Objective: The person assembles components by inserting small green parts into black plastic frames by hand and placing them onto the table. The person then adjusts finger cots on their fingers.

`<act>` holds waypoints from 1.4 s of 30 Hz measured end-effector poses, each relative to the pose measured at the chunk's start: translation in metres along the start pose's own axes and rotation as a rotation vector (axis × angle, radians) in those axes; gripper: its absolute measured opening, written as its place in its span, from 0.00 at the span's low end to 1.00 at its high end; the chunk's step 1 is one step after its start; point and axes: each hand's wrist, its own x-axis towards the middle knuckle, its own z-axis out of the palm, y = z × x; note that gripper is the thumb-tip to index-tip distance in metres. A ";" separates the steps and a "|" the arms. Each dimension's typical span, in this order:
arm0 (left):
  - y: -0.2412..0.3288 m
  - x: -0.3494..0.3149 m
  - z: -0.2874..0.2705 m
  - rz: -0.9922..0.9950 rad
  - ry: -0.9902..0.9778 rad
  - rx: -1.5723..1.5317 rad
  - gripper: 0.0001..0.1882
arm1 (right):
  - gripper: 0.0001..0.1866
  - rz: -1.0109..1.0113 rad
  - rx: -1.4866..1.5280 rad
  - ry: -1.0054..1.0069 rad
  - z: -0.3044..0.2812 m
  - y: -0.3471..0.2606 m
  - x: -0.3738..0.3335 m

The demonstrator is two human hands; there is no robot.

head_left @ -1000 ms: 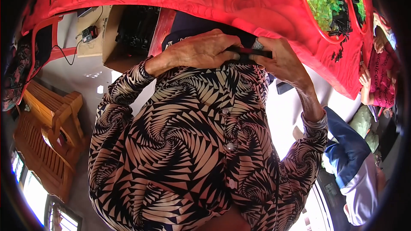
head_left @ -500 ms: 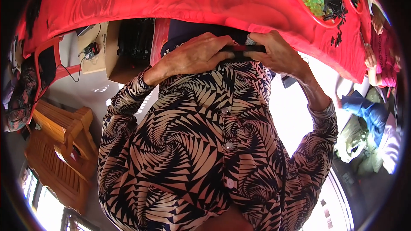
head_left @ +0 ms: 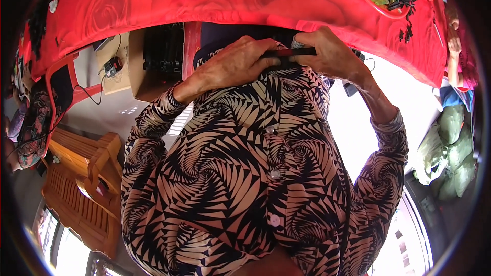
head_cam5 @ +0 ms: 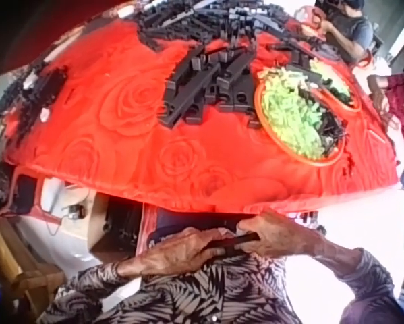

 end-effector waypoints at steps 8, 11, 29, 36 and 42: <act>0.014 0.003 0.005 -0.090 -0.019 -0.045 0.14 | 0.13 0.047 0.052 0.024 0.006 0.001 -0.004; 0.010 0.005 0.008 -0.097 -0.031 -0.045 0.15 | 0.13 0.067 0.034 0.025 0.009 0.000 -0.007; 0.007 0.001 0.003 -0.139 -0.082 -0.176 0.15 | 0.17 0.038 0.092 -0.094 0.000 -0.005 0.004; 0.015 0.005 0.004 -0.185 -0.112 -0.083 0.14 | 0.16 0.023 0.061 -0.111 0.002 0.005 0.003; 0.010 0.004 0.010 -0.098 0.032 -0.075 0.12 | 0.16 0.018 0.034 -0.075 -0.006 -0.008 0.001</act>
